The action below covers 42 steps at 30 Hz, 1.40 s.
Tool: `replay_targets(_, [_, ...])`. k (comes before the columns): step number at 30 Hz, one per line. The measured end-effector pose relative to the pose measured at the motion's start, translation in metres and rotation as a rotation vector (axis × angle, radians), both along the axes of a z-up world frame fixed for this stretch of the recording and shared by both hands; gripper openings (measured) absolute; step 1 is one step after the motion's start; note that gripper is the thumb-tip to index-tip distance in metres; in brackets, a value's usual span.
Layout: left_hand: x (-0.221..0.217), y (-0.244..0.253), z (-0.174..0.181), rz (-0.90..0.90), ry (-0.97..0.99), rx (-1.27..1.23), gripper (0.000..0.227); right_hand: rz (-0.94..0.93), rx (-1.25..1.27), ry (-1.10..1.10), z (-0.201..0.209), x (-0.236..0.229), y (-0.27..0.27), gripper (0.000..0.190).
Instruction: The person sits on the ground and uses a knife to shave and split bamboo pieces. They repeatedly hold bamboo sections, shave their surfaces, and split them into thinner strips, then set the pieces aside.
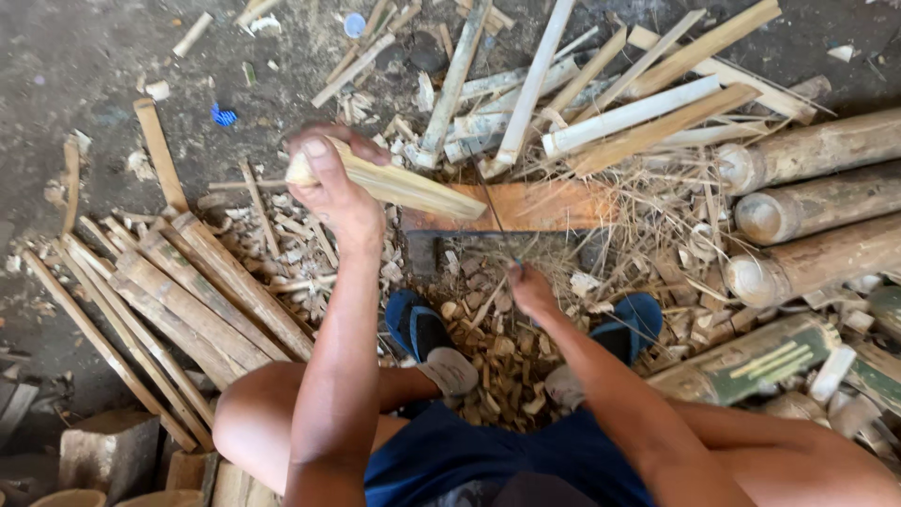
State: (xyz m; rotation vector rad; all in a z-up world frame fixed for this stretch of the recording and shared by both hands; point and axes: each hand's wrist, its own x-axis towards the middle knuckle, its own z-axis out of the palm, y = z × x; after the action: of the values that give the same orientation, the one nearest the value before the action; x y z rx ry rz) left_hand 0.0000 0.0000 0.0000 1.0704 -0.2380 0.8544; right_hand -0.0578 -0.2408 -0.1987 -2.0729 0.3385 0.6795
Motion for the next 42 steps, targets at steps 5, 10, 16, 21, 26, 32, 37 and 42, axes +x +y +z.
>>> replay_targets(5, [0.006,0.01,-0.009,-0.276,0.004,0.052,0.044,0.122,0.393,-0.218,0.017,-0.016,-0.014,0.048])
replay_targets(10, [0.001,0.021,-0.017,-0.369,0.033,0.044,0.046,0.233,0.39,-0.646,0.013,-0.054,0.01,0.054])
replay_targets(16, [0.003,0.012,-0.005,-0.341,0.037,0.069,0.053,0.035,0.048,-0.037,-0.033,0.001,-0.022,0.047])
replay_targets(21, [0.016,-0.006,-0.001,-0.328,-0.011,0.15,0.055,0.204,0.25,-0.307,-0.061,-0.005,-0.042,0.056])
replay_targets(26, [0.01,-0.006,0.011,-0.332,-0.003,0.197,0.054,0.02,0.052,-0.051,-0.053,-0.026,-0.028,0.052])
replay_targets(32, [0.005,-0.02,0.02,0.029,0.115,0.761,0.072,0.034,0.305,-0.041,0.021,-0.018,-0.022,0.055])
replay_targets(37, [0.014,-0.025,0.009,-0.101,0.154,0.496,0.067,0.162,0.609,-0.615,0.051,-0.029,0.012,0.054])
replay_targets(42, [0.025,-0.011,0.003,-0.138,0.14,0.388,0.065,-0.082,0.476,-0.177,0.023,-0.018,0.019,0.056])
